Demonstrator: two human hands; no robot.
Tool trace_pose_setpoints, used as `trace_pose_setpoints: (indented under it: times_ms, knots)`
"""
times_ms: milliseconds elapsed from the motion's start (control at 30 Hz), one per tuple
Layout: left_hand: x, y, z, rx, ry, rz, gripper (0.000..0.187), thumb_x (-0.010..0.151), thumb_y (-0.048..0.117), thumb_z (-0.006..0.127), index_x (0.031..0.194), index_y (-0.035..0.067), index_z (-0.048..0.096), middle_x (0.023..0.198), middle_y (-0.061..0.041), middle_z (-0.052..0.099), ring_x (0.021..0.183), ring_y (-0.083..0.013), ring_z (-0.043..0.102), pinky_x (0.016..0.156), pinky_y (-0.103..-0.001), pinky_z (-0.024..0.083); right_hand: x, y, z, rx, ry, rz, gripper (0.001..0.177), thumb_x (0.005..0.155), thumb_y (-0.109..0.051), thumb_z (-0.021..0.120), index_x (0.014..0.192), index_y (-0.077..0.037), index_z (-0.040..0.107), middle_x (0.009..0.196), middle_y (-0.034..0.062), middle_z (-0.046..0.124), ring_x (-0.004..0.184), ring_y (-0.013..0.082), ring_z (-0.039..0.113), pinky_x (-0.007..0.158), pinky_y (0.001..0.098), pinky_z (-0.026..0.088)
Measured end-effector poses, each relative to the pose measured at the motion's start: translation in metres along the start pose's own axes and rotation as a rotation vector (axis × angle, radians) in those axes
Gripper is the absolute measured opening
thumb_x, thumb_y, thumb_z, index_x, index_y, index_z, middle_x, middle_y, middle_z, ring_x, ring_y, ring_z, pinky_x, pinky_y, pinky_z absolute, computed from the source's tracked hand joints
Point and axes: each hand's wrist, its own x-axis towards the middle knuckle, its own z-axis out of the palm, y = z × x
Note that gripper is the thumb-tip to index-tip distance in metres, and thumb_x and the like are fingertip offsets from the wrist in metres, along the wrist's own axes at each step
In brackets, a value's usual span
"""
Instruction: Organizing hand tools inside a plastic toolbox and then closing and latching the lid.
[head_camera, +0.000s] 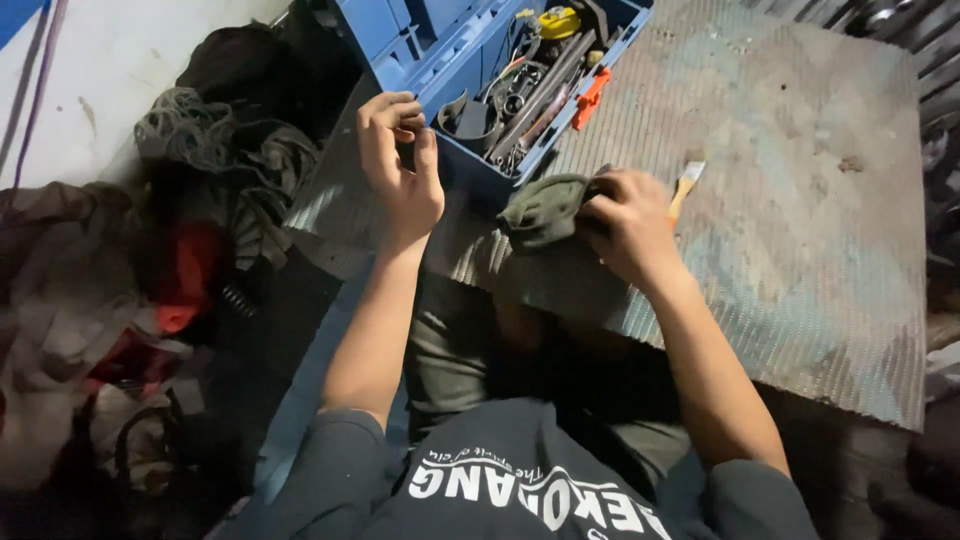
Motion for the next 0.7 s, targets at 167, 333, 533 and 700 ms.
trace_pose_setpoints:
  times_ms: [167, 333, 533, 700]
  knots:
    - [-0.008, 0.006, -0.012, 0.081, -0.164, -0.030, 0.026, 0.105, 0.025, 0.051, 0.120, 0.005, 0.057, 0.126, -0.016, 0.054, 0.111, -0.0295, 0.058, 0.095, -0.042, 0.049, -0.006, 0.001, -0.005, 0.029, 0.395, 0.339, 0.020, 0.084, 0.010, 0.065, 0.100, -0.001, 0.071, 0.095, 0.0176, 0.064, 0.083, 0.0309, 0.060, 0.071, 0.0399, 0.050]
    - [-0.008, -0.017, 0.019, 0.223, -0.384, 0.019, 0.044, 0.108, 0.042, 0.047, 0.135, 0.010, 0.060, 0.151, -0.014, 0.051, 0.149, -0.0367, 0.041, 0.128, -0.061, 0.023, 0.040, -0.048, 0.039, 0.819, 0.791, 0.515, 0.017, 0.095, 0.003, 0.056, 0.107, -0.009, 0.054, 0.090, 0.0058, 0.059, 0.078, 0.0143, 0.057, 0.068, 0.0268, 0.050]
    - [-0.008, -0.036, 0.050, 0.405, -0.425, 0.118, 0.054, 0.111, 0.043, 0.028, 0.151, 0.015, 0.050, 0.164, -0.010, 0.042, 0.159, -0.0325, 0.029, 0.134, -0.058, 0.011, 0.093, -0.078, 0.097, 0.689, 0.966, 0.651, 0.040, 0.103, 0.003, 0.052, 0.141, -0.012, 0.052, 0.141, 0.0175, 0.054, 0.134, 0.0332, 0.055, 0.118, 0.0444, 0.050]
    - [-0.013, -0.052, 0.060, 0.428, -0.323, 0.170, 0.050, 0.111, 0.046, 0.035, 0.150, 0.022, 0.055, 0.160, -0.008, 0.046, 0.151, -0.0319, 0.040, 0.125, -0.054, 0.019, 0.058, -0.100, 0.101, 0.634, 0.810, 0.510, 0.050, 0.095, 0.003, 0.045, 0.144, -0.005, 0.049, 0.148, 0.0251, 0.045, 0.149, 0.0442, 0.031, 0.122, 0.0536, 0.028]
